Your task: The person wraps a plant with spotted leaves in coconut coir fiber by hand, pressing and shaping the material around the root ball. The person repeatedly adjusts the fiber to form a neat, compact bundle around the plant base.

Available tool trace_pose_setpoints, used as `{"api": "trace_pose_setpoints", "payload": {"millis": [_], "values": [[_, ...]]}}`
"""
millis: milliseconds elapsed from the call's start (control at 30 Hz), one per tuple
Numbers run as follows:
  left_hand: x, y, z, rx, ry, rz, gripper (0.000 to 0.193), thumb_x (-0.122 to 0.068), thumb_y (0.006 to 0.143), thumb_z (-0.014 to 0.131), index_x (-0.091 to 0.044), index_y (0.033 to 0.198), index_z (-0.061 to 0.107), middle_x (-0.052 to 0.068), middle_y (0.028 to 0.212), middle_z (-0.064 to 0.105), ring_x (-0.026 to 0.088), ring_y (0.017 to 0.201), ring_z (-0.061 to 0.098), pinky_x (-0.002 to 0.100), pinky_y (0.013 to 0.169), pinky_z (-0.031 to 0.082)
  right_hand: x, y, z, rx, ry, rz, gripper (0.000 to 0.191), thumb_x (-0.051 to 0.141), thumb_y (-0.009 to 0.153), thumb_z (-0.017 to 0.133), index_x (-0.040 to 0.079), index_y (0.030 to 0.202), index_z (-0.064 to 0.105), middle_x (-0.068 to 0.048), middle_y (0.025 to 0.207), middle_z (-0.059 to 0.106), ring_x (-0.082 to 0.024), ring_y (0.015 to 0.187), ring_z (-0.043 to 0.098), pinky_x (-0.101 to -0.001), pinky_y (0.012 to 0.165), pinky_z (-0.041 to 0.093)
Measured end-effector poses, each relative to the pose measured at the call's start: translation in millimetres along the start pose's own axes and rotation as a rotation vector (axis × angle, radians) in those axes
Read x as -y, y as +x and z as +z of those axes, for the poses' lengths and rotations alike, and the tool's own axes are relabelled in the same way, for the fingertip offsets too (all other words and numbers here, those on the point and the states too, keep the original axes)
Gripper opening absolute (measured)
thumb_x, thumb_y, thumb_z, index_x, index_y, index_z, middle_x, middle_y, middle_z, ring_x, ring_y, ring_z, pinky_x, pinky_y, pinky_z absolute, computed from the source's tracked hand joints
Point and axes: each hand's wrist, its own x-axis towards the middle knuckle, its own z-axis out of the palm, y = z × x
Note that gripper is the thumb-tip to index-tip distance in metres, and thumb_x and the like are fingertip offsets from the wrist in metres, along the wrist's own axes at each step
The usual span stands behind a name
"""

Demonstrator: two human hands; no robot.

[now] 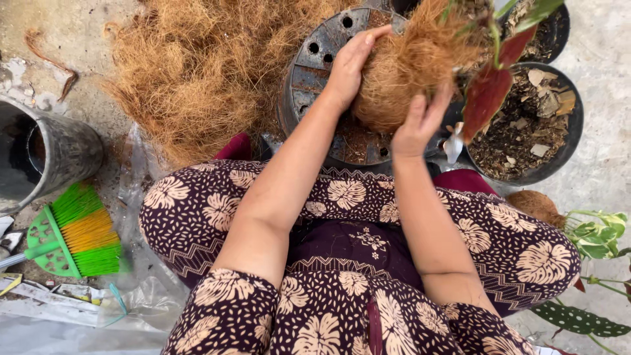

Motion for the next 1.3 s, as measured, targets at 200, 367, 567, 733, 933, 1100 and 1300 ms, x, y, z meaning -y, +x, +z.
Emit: {"api": "trace_pose_setpoints", "payload": {"millis": [200,367,567,733,933,1100,1300], "values": [[8,-38,29,-0.371,0.190,0.170,0.050,-0.042,0.115,0.037,-0.009,0.145,0.061,0.011,0.151,0.055,0.027,0.148,0.045,0.039,0.131,0.031,-24,66,-16,0.237,0.362,0.037,0.056,0.041,0.112,0.061,0.002,0.151,0.052,-0.012,0.148,0.062,-0.026,0.138,0.059,-0.0442,0.123,0.045],[23,-50,11,-0.430,0.217,0.140,0.037,-0.033,0.114,0.046,-0.008,0.128,0.070,0.009,0.136,0.063,0.025,0.137,0.056,0.039,0.125,0.041,-28,64,-12,0.372,0.383,0.099,0.058,0.041,0.107,0.068,0.002,0.147,0.055,-0.008,0.140,0.064,-0.022,0.129,0.059,-0.0373,0.116,0.046],[24,-19,-27,-0.306,0.237,0.161,0.034,-0.032,0.109,0.056,-0.005,0.126,0.069,0.010,0.127,0.065,0.024,0.125,0.062,0.037,0.115,0.047,-22,57,-19,0.321,0.326,0.175,0.058,0.044,0.110,0.063,0.002,0.149,0.055,-0.010,0.144,0.062,-0.023,0.134,0.059,-0.0373,0.119,0.046],[34,-10,-14,-0.103,0.080,0.097,0.051,-0.037,0.112,0.044,0.001,0.143,0.058,0.016,0.150,0.055,0.030,0.145,0.048,0.039,0.126,0.032,-18,39,-5,0.205,0.309,0.205,0.073,0.057,0.109,0.045,0.002,0.157,0.048,-0.009,0.161,0.047,-0.022,0.150,0.041,-0.0363,0.126,0.029],[44,-21,-6,-0.138,0.176,0.085,0.057,-0.039,0.112,0.041,0.005,0.142,0.060,0.019,0.157,0.052,0.032,0.150,0.046,0.039,0.128,0.032,-22,28,9,0.180,0.450,0.114,0.072,0.056,0.110,0.048,0.000,0.155,0.043,-0.014,0.154,0.052,-0.026,0.146,0.049,-0.0411,0.127,0.038],[41,-22,-6,-0.144,0.232,0.123,0.057,-0.041,0.113,0.037,0.002,0.141,0.061,0.018,0.154,0.054,0.032,0.149,0.047,0.039,0.127,0.033,-22,23,15,0.163,0.265,-0.011,0.064,0.050,0.114,0.045,0.000,0.154,0.045,-0.012,0.154,0.051,-0.025,0.142,0.049,-0.0374,0.124,0.035],[28,-18,-13,-0.155,0.302,0.161,0.049,-0.037,0.113,0.044,0.001,0.139,0.062,0.015,0.150,0.057,0.032,0.146,0.050,0.040,0.125,0.036,-20,31,8,0.202,0.379,0.124,0.060,0.045,0.115,0.048,-0.002,0.152,0.047,-0.014,0.154,0.050,-0.027,0.146,0.048,-0.0408,0.129,0.034]]}}
